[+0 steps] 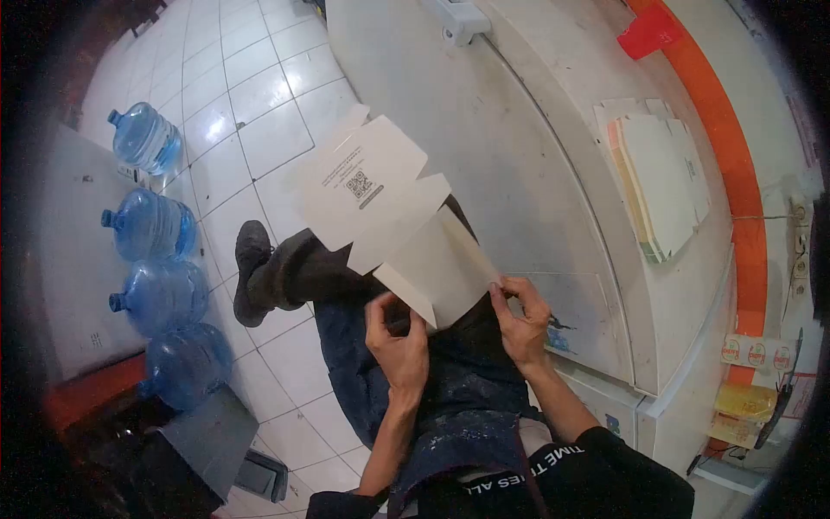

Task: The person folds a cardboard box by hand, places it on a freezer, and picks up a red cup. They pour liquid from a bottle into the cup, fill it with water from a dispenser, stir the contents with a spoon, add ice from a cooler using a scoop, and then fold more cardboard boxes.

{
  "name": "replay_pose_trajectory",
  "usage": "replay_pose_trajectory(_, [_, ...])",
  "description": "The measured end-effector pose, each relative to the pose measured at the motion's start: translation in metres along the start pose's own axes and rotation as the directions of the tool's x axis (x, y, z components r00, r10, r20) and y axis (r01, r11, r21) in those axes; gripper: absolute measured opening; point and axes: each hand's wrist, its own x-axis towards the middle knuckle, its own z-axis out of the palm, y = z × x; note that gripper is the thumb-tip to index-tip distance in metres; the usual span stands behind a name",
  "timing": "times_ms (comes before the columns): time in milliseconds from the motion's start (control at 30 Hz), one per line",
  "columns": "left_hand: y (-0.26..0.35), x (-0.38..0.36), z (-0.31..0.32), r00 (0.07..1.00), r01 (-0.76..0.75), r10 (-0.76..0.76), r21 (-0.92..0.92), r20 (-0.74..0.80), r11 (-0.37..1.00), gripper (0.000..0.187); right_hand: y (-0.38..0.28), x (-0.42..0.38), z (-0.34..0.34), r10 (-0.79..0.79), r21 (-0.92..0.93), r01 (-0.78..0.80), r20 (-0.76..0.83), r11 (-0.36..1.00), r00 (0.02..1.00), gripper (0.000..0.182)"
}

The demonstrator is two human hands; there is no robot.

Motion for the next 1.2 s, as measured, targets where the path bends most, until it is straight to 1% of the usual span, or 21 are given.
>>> replay_pose_trajectory(33, [0.005,0.001,0.001,0.982,-0.094,0.115,0.142,-0.149,0.985,0.014,0.0,0.0,0.001,0.079,-0.024,-0.078,0.02,0.997,0.997,0.013])
replay_pose_trajectory(67, [0.01,-0.004,-0.002,0.993,0.066,-0.065,0.01,-0.1,0.998,0.015,0.003,0.002,0.003,0.074,-0.019,-0.074,0.017,0.997,0.997,0.013])
replay_pose_trajectory(100, [0.007,-0.01,-0.006,0.993,0.065,-0.064,0.013,-0.1,0.998,0.015,0.006,0.002,0.003,0.156,0.027,-0.156,0.02,0.987,0.988,0.013])
replay_pose_trajectory(167, [-0.001,-0.022,-0.012,0.933,0.276,-0.26,-0.034,0.249,0.96,0.021,0.008,0.001,0.005,0.238,0.069,-0.241,0.04,0.968,0.97,0.014])
replay_pose_trajectory(233, [0.002,-0.026,-0.006,0.93,0.31,-0.289,-0.062,0.229,0.949,0.021,0.004,0.003,0.008,0.247,0.206,-0.231,-0.053,0.951,0.968,0.015])
replay_pose_trajectory(267, [0.005,-0.024,-0.001,0.971,0.221,-0.208,-0.112,0.121,0.969,0.02,0.003,0.004,0.006,0.242,0.206,-0.226,-0.055,0.952,0.969,0.015])
replay_pose_trajectory(333, [0.003,-0.016,0.007,0.992,0.128,-0.127,-0.152,0.013,0.98,0.019,0.0,0.0,-0.002,-0.089,-0.025,0.091,0.078,0.996,0.993,0.021])
replay_pose_trajectory(400, [-0.01,-0.004,0.011,0.973,-0.195,0.204,0.087,-0.105,0.977,0.018,-0.008,0.002,0.001,-0.15,-0.068,0.158,0.101,0.985,0.983,0.024])
replay_pose_trajectory(433, [-0.01,-0.001,0.013,0.973,-0.197,0.206,0.091,-0.103,0.976,0.018,-0.01,0.003,0.004,-0.213,-0.111,0.227,0.126,0.968,0.969,0.027])
replay_pose_trajectory(500, [-0.007,0.002,0.019,0.866,-0.457,0.495,0.288,-0.071,0.841,0.029,-0.01,0.002,0.006,-0.207,-0.112,0.221,0.12,0.969,0.971,0.027])
replay_pose_trajectory(533, [-0.012,-0.002,0.019,0.88,-0.456,0.474,0.274,0.001,0.846,0.039,-0.01,0.002,0.006,-0.206,-0.113,0.219,0.118,0.969,0.971,0.027])
replay_pose_trajectory(633, [-0.007,-0.002,0.025,0.867,-0.49,0.48,0.418,0.138,0.765,0.037,-0.006,-0.001,0.007,-0.147,-0.06,0.155,0.12,0.986,0.982,0.028])
replay_pose_trajectory(767, [-0.001,0.002,0.016,0.848,-0.519,0.496,0.485,0.188,0.704,0.031,-0.003,-0.001,0.01,-0.096,-0.007,0.096,0.07,0.995,0.993,0.026])
replay_pose_trajectory(833, [0.014,-0.002,0.005,0.848,-0.513,0.518,0.408,0.107,0.755,0.026,-0.005,-0.002,0.005,0.085,0.197,-0.082,-0.008,0.977,0.996,0.022])
replay_pose_trajectory(867, [0.024,-0.006,0.001,0.854,-0.501,0.52,0.326,0.033,0.802,0.02,0.004,-0.002,0.004,-0.007,0.138,0.015,-0.063,0.99,0.998,0.021])
replay_pose_trajectory(900, [0.037,-0.009,-0.001,0.858,-0.495,0.513,0.324,0.033,0.806,0.02,0.002,0.0,-0.003,-0.004,0.132,0.012,-0.058,0.991,0.998,0.021])
replay_pose_trajectory(967, [0.068,-0.011,-0.004,0.903,-0.411,0.405,0.014,0.14,0.912,0.012,-0.014,0.01,-0.017,-0.135,0.128,0.146,-0.095,0.981,0.986,0.022])
replay_pose_trajectory(1033, [0.088,0.009,0.005,0.873,-0.455,0.445,0.004,0.198,0.891,0.018,-0.023,0.019,-0.023,-0.249,0.07,0.256,-0.094,0.964,0.964,0.023])
replay_pose_trajectory(1100, [0.094,0.025,0.015,0.912,-0.215,0.135,0.172,0.387,0.961,0.024,-0.027,0.018,-0.029,-0.357,0.012,0.358,-0.074,0.934,0.931,0.023])
replay_pose_trajectory(1167, [0.083,0.038,0.022,0.931,-0.138,0.076,0.152,0.357,0.979,0.03,-0.028,0.016,-0.032,-0.407,-0.036,0.408,0.038,0.912,0.913,0.02])
replay_pose_trajectory(1200, [0.076,0.041,0.018,0.911,0.004,-0.029,0.062,0.411,0.998,0.029,-0.028,0.015,-0.031,-0.415,-0.034,0.416,0.038,0.909,0.909,0.02])
